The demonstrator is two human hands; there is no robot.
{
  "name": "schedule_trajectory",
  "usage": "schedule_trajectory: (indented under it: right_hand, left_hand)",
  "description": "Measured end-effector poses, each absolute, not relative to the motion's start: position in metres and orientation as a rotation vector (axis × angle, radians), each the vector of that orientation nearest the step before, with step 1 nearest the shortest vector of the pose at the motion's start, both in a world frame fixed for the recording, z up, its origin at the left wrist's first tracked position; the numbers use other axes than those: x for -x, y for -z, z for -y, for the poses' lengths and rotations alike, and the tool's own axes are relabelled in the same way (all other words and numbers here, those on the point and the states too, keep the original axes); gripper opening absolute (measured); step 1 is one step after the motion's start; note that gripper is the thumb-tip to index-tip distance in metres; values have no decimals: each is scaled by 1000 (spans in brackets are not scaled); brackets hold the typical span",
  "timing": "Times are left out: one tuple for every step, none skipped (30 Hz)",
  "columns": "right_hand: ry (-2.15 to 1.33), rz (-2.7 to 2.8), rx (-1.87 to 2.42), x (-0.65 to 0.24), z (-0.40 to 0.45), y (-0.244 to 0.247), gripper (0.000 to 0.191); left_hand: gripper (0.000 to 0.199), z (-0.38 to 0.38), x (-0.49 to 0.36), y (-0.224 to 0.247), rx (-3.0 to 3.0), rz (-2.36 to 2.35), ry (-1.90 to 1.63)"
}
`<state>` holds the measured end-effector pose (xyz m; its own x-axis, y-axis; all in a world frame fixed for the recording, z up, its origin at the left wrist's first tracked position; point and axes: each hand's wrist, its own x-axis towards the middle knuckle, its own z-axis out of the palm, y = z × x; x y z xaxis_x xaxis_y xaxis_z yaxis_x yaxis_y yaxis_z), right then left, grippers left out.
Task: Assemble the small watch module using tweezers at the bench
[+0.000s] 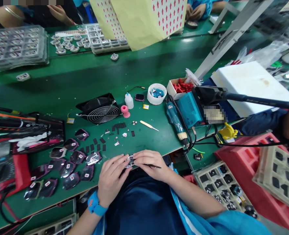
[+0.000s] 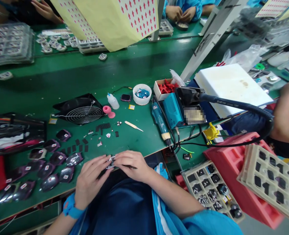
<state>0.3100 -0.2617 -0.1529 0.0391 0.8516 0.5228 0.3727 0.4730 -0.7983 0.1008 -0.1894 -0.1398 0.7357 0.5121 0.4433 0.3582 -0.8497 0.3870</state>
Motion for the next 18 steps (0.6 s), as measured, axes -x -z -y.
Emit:
schedule_trajectory:
  right_hand:
    - [-514,1565,1100,-310,262,153,12]
    - [-509,1571,1101,-310,262,153,13]
    - [-501,1574,1104,-310,261,153,14]
    - [-496,1574,1108,-310,261,153,14]
    - [-493,1573,1112,-310,261,153,14]
    - [-493,1570,1113,-310,261,152,14]
    - [-496,1569,1112,-311,261,152,14]
    - [-500,1567,1111,-311,261,151,14]
    - [-505,1565,1112,-311,261,151,14]
    - [-512,1563,1113,-311,261,151,14]
    - [-518,1562,1115,-312,261,151,14]
    - [-526,1560,1116,-312,261,151,14]
    - [-530,1558,1116,-312,261,152,15]
    - [-535,1553,1116,-313,260,153,15]
    - [-542,1544,1117,-313,260,155,15]
    - [-550,1529,1126,-312,259,156,15]
    - [-556,1512,1145,-311,258,158,15]
    - [-564,1503,1171,-310,258,159,15]
  left_hand:
    - [18,190,-101,140,-2661,-686,-797]
    - [18,190,-101,140,-2658,-690,-797]
    - [19,190,-101,140,-2654,-692,-800]
    - [19,190,-101,140,-2649,-692,-803]
    - [19,190,-100,140,-2645,-691,-806]
    - [19,191,-100,140,-2642,-687,-807]
    - [19,191,-100,141,-2639,-686,-807]
    - [19,191,-100,141,-2639,-687,-804]
    - [19,191,-101,141,-2642,-688,-803]
    - [19,191,-101,141,-2650,-695,-800]
    - [19,191,-102,141,-2661,-702,-796]
    - [19,190,-102,140,-2673,-710,-791]
    - [19,190,-103,139,-2684,-717,-786]
    - [19,189,-103,138,-2695,-719,-785]
    - [19,188,-103,137,-2706,-711,-788]
    - [20,188,-101,136,-2716,-699,-790]
    - [20,189,-100,136,-2731,-673,-791]
    - [21,188,-97,137,-2744,-639,-792]
